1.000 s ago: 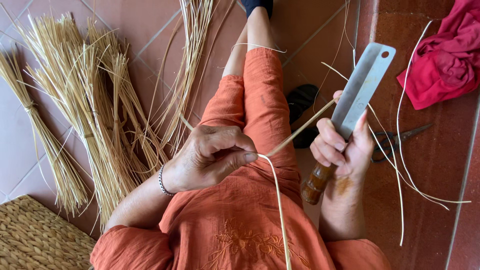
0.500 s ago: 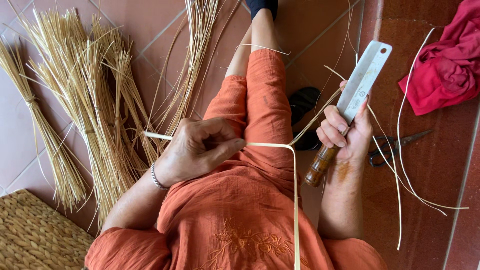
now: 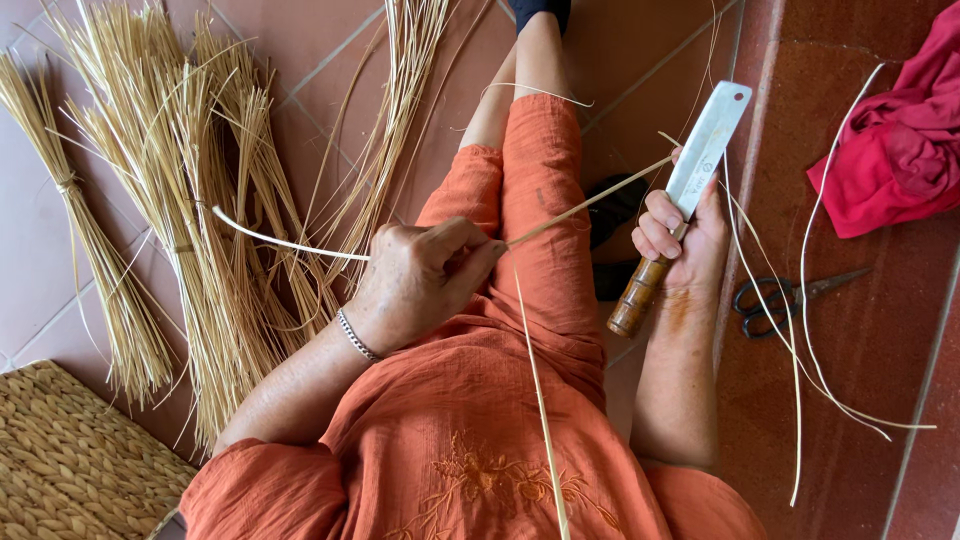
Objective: The person sits on the floor and splits thin rattan or palm strips with a small knife, drawing each strip against the blade to peel it into narrower strands and setting finished strands aside. They repeatedly take new strips from a bundle beside them and work each one on their lap.
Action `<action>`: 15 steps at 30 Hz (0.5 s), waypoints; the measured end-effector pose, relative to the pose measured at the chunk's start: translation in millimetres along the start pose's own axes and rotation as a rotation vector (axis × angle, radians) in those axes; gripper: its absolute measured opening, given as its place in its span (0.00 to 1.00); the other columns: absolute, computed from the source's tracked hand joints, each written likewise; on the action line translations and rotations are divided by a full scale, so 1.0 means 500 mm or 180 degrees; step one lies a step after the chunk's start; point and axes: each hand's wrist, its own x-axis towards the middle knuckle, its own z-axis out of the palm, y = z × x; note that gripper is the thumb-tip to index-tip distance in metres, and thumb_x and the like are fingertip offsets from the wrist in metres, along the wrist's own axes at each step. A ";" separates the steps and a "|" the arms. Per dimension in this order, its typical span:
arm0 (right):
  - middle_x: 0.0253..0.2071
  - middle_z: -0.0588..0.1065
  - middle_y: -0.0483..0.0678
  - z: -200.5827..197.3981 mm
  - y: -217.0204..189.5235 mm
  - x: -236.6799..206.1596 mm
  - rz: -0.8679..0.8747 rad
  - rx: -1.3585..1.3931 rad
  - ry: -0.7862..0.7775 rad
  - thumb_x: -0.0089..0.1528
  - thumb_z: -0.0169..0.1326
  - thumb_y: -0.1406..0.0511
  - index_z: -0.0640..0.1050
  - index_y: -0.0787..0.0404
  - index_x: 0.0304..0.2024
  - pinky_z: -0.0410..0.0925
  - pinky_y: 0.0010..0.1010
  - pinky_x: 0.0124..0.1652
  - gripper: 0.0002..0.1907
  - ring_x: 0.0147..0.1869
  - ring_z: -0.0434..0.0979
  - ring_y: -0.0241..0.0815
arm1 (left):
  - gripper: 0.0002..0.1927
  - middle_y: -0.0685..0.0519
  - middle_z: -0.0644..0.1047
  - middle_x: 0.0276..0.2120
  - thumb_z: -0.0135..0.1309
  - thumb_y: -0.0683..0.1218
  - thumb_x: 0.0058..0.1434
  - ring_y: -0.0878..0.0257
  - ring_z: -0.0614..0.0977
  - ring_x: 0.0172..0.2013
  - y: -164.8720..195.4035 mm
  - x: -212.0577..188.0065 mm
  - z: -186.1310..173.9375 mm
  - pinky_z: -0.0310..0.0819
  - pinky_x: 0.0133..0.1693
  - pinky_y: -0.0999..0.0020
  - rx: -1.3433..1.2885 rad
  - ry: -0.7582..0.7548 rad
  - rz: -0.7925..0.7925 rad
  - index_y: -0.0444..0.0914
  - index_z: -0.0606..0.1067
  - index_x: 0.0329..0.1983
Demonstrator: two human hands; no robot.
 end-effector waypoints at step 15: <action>0.22 0.68 0.48 0.253 0.089 -0.112 0.0505 -0.0748 -0.1349 0.75 0.40 0.48 0.56 0.59 0.74 0.56 0.24 0.16 0.33 0.14 0.56 0.32 | 0.15 0.49 0.82 0.27 0.66 0.51 0.62 0.65 0.86 0.28 -0.031 0.033 0.048 0.82 0.30 0.71 -0.0822 0.0111 -0.0025 0.34 0.77 0.33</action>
